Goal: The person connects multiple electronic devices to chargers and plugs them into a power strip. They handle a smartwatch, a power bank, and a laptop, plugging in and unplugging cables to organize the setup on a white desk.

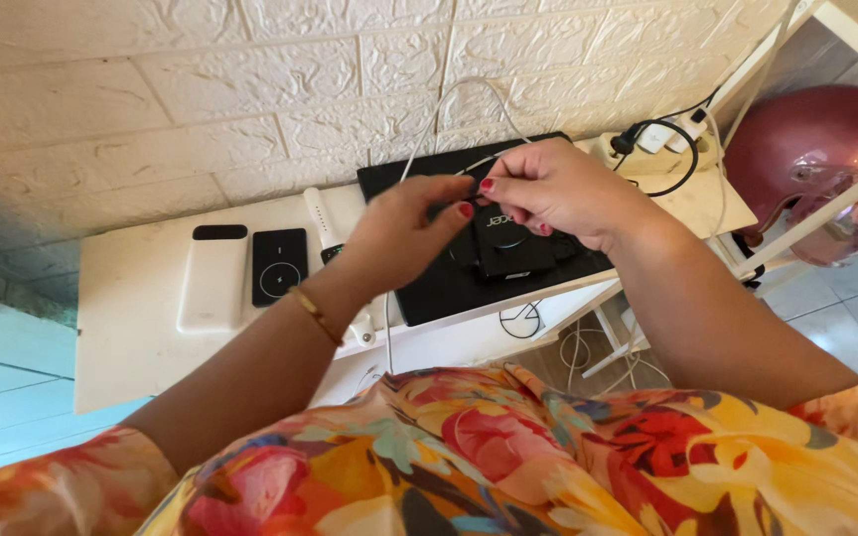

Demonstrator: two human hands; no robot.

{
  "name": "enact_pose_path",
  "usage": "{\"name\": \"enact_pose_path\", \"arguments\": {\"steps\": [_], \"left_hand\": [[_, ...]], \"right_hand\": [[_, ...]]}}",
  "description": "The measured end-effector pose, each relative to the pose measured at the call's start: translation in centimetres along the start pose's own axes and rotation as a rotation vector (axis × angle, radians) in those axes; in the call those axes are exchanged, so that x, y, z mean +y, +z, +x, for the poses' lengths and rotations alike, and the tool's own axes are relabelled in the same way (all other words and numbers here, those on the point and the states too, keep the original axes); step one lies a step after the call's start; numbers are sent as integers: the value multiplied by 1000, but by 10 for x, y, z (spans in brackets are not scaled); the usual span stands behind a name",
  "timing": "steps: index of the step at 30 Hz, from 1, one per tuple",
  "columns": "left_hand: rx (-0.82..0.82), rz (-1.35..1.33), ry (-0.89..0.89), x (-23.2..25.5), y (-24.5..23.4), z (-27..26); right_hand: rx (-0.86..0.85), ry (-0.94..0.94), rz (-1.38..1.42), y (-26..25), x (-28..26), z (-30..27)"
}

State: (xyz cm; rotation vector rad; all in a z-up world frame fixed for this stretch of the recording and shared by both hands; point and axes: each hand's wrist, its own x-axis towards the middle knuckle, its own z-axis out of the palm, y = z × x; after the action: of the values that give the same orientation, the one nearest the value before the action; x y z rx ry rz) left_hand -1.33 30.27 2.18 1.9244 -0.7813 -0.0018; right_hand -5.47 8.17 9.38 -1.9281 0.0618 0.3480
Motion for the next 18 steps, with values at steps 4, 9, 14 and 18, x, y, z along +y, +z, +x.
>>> {"name": "enact_pose_path", "arguments": {"steps": [4,9,14,18], "left_hand": [[-131,-89,-216,-3,-3,-1],[29,-543,-479,-56,-40,-3],[31,-597,-610,-83,-44,-35],[-89,-462,-570,-81,-37,-59]], "right_hand": [[3,-23,19,7,-3,6],[182,-171,-196,-31,15,2],[653,-211,-498,-45,32,3],[1050,-404,-658,-30,29,14]]}}
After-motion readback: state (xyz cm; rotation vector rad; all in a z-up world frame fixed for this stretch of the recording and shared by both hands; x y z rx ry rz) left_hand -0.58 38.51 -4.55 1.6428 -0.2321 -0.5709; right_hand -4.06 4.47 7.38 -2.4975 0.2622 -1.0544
